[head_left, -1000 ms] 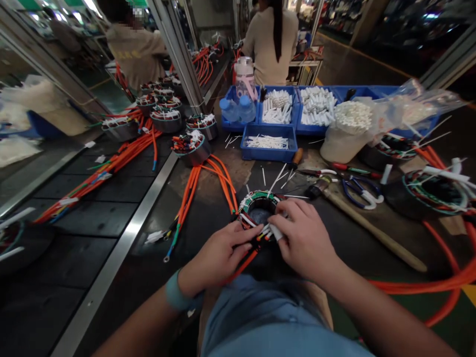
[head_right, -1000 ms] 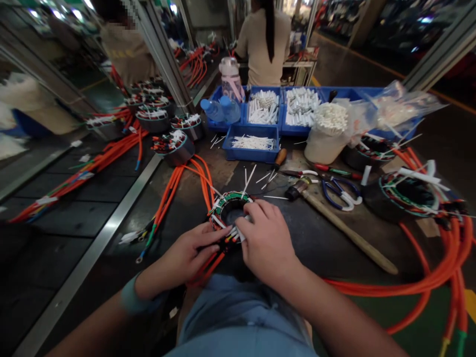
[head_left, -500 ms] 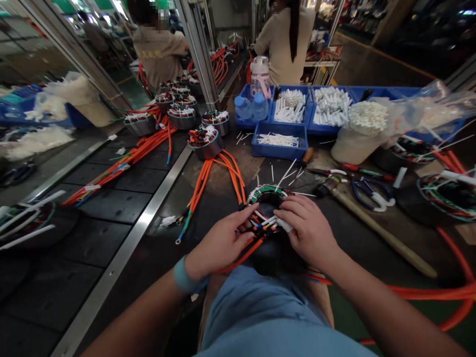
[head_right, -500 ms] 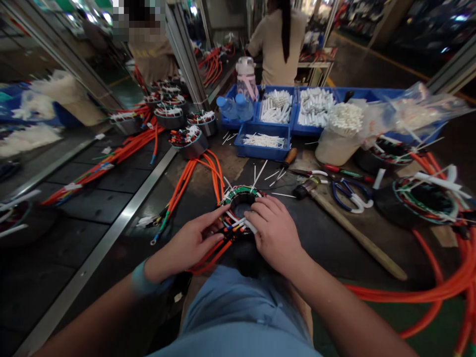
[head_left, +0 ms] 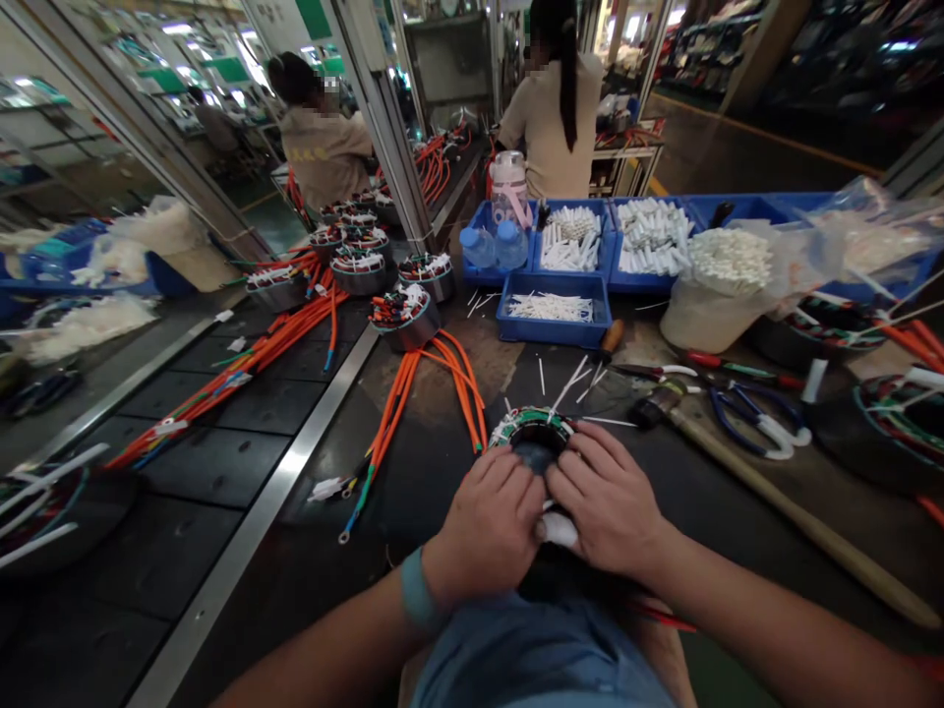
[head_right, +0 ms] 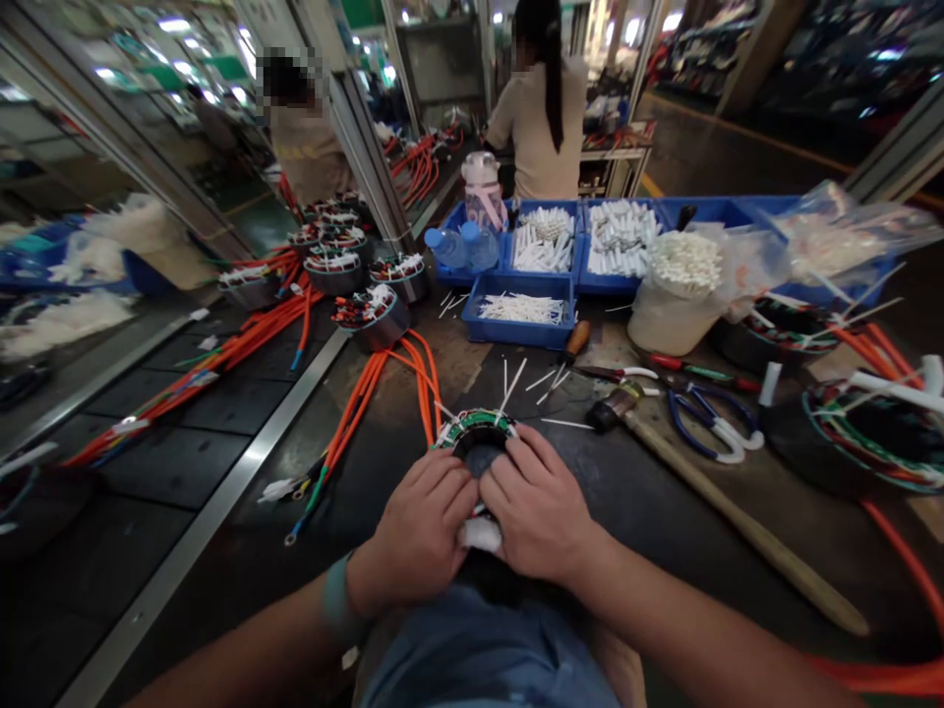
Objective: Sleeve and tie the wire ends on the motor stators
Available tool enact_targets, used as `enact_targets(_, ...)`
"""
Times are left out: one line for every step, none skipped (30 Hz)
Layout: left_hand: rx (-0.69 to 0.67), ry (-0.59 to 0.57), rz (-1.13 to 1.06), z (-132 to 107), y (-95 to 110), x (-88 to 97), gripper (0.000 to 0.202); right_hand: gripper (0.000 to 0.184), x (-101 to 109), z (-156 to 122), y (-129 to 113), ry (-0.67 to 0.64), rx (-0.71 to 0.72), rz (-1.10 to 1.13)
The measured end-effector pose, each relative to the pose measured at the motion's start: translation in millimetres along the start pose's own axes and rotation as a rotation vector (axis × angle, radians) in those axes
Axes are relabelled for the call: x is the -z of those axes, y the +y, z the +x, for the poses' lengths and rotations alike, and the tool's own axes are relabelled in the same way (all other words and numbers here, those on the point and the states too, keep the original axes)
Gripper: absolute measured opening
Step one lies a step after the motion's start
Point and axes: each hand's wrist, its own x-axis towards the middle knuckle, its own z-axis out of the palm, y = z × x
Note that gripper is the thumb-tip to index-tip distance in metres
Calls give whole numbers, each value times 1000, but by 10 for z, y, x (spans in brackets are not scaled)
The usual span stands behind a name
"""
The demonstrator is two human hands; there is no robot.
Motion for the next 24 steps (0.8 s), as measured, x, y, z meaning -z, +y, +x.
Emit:
enact_targets(-31, -28, 16, 14, -35, 13, 20, 30, -39, 26, 77, 7, 95, 43)
enact_targets(-55, -53, 26, 28, -64, 19, 21, 33, -78, 51, 151, 17, 180, 91)
enact_targets(-68, -67, 25, 39, -86, 19, 24, 36, -117, 72, 215, 31, 240, 135)
enact_targets(-68, -67, 8, 45, -96, 16, 29, 38, -151, 87, 263, 49, 266, 170)
enact_targets(-52, -52, -25, 42, -93, 12, 34, 39, -179, 94, 293, 71, 261, 197)
enact_targets(-26, -25, -67, 28, -73, 10, 40, 39, -200, 92, 306, 88, 236, 212)
enact_targets(14, 8, -103, 3, -38, 8, 44, 39, -213, 82, 305, 114, 204, 217)
enact_targets(73, 43, -125, -34, 13, 8, 46, 39, -218, 67, 294, 137, 174, 213)
enact_targets(155, 73, -136, -80, 75, 7, 46, 39, -219, 48, 279, 153, 151, 198)
enact_targets(257, 97, -145, -131, 142, 6, 45, 40, -215, 29, 263, 162, 136, 178)
enact_targets(376, 113, -165, -184, 209, 4, 46, 39, -210, 12, 249, 163, 129, 154)
enact_targets(501, 112, -210, -231, 267, 2, 47, 39, -205, -1, 239, 158, 123, 132)
enact_targets(620, 98, -287, -269, 310, 2, 49, 38, -200, -10, 231, 144, 118, 113)
enact_targets(719, 71, -392, -293, 331, 5, 51, 36, -194, -16, 225, 131, 113, 98)
enact_targets(791, 39, -509, -300, 329, 14, 55, 35, -186, -18, 219, 118, 105, 86)
enact_targets(837, 8, -613, -290, 302, 32, 58, 33, -176, -20, 211, 103, 97, 76)
enact_targets(856, -18, -682, -264, 253, 58, 61, 32, -163, -20, 199, 84, 83, 64)
enact_targets(849, -42, -705, -227, 188, 94, 62, 31, -148, -22, 183, 63, 65, 51)
enact_targets(827, -73, -681, -183, 115, 137, 64, 29, -130, -25, 163, 44, 46, 39)
enact_targets(792, -120, -625, -139, 42, 182, 65, 28, -111, -30, 141, 25, 28, 27)
enact_targets(752, -178, -556, -102, -23, 225, 67, 26, -92, -36, 117, 7, 13, 17)
enact_targets(714, -238, -498, -74, -72, 261, 68, 24, -74, -43, 93, -14, 1, 9)
enact_targets(685, -286, -461, -60, -101, 287, 70, 22, -57, -48, 72, -34, -8, 4)
enact_targets(668, -309, -434, -60, -108, 300, 72, 21, -42, -51, 53, -54, -15, 2)
